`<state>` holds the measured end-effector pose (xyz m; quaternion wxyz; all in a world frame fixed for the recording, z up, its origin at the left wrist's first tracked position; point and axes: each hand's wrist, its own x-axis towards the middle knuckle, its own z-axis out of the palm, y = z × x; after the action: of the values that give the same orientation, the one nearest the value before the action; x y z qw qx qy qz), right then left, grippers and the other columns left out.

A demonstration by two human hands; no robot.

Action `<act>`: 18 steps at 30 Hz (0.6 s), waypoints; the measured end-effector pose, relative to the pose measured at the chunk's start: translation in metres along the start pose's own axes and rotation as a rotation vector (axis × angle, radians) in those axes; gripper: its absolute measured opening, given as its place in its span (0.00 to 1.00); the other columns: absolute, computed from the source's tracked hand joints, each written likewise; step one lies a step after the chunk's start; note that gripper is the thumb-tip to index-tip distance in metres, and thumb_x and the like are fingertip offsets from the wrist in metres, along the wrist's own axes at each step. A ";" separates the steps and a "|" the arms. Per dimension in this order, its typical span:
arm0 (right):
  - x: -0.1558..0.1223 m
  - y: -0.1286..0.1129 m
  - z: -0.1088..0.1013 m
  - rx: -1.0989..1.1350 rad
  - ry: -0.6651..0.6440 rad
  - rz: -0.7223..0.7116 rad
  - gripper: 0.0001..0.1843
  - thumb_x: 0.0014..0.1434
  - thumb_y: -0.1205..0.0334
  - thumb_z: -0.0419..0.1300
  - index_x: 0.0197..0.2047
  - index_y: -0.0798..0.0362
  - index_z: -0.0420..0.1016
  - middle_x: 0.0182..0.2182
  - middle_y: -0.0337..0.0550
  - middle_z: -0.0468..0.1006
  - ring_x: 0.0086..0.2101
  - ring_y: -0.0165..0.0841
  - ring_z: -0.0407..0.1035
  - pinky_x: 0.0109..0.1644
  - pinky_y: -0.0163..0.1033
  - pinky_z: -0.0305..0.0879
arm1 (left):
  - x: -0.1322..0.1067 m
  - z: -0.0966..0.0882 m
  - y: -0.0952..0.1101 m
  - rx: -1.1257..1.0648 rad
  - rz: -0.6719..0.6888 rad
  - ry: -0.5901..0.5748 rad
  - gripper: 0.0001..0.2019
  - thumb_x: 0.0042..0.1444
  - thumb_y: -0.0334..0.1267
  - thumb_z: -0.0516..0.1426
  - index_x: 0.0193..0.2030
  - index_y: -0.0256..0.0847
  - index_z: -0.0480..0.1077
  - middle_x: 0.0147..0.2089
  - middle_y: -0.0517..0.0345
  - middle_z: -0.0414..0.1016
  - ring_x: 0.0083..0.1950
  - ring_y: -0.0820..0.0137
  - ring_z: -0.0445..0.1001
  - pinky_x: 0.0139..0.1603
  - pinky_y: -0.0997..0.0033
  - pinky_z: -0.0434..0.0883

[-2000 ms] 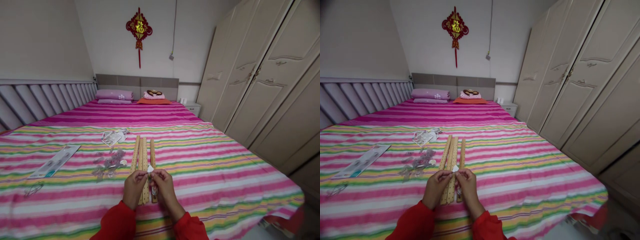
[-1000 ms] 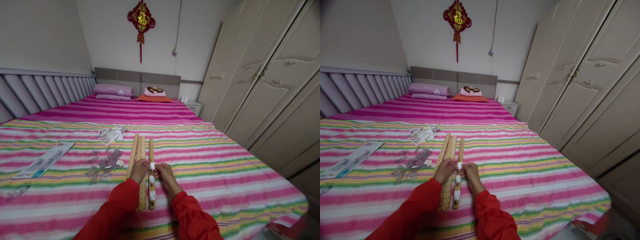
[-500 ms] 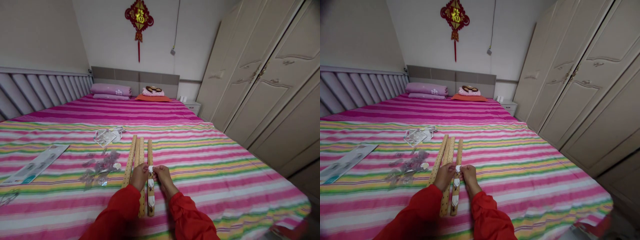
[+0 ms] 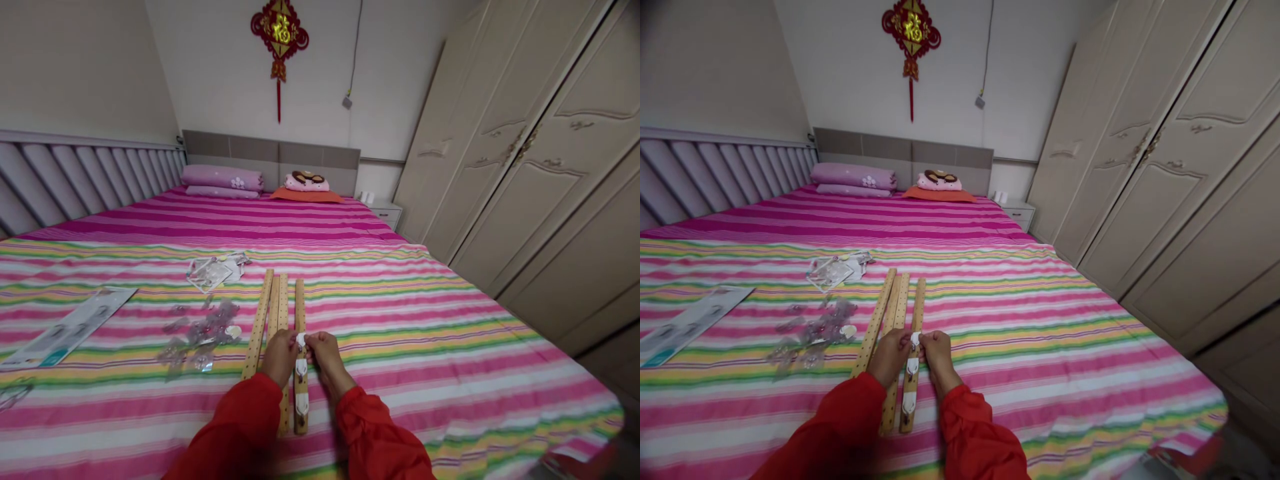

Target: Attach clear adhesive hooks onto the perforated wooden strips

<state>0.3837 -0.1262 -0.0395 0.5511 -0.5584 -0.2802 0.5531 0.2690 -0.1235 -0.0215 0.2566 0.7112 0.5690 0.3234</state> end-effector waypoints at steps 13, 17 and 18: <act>-0.001 0.001 -0.001 0.024 -0.011 -0.029 0.12 0.41 0.61 0.65 0.16 0.53 0.65 0.09 0.32 0.66 0.11 0.24 0.58 0.13 0.30 0.53 | -0.006 0.004 -0.002 0.150 0.123 0.018 0.12 0.53 0.24 0.50 0.36 0.37 0.73 0.37 0.51 0.70 0.41 0.67 0.70 0.44 0.69 0.67; -0.001 0.003 -0.001 0.032 0.006 -0.037 0.13 0.40 0.60 0.65 0.17 0.52 0.63 0.09 0.31 0.66 0.11 0.24 0.58 0.13 0.30 0.53 | -0.008 0.004 -0.001 0.157 0.149 0.020 0.13 0.55 0.25 0.48 0.36 0.37 0.73 0.36 0.51 0.69 0.42 0.66 0.70 0.45 0.68 0.67; -0.001 0.004 -0.001 0.033 0.007 -0.037 0.13 0.40 0.60 0.65 0.17 0.52 0.64 0.09 0.31 0.65 0.11 0.24 0.58 0.13 0.30 0.53 | -0.008 0.003 -0.001 0.160 0.151 0.014 0.13 0.54 0.25 0.48 0.36 0.37 0.74 0.36 0.51 0.69 0.42 0.66 0.70 0.45 0.68 0.67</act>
<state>0.3830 -0.1281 -0.0426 0.5715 -0.5457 -0.2795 0.5454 0.2699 -0.1316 -0.0258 0.1698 0.7680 0.5396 0.3003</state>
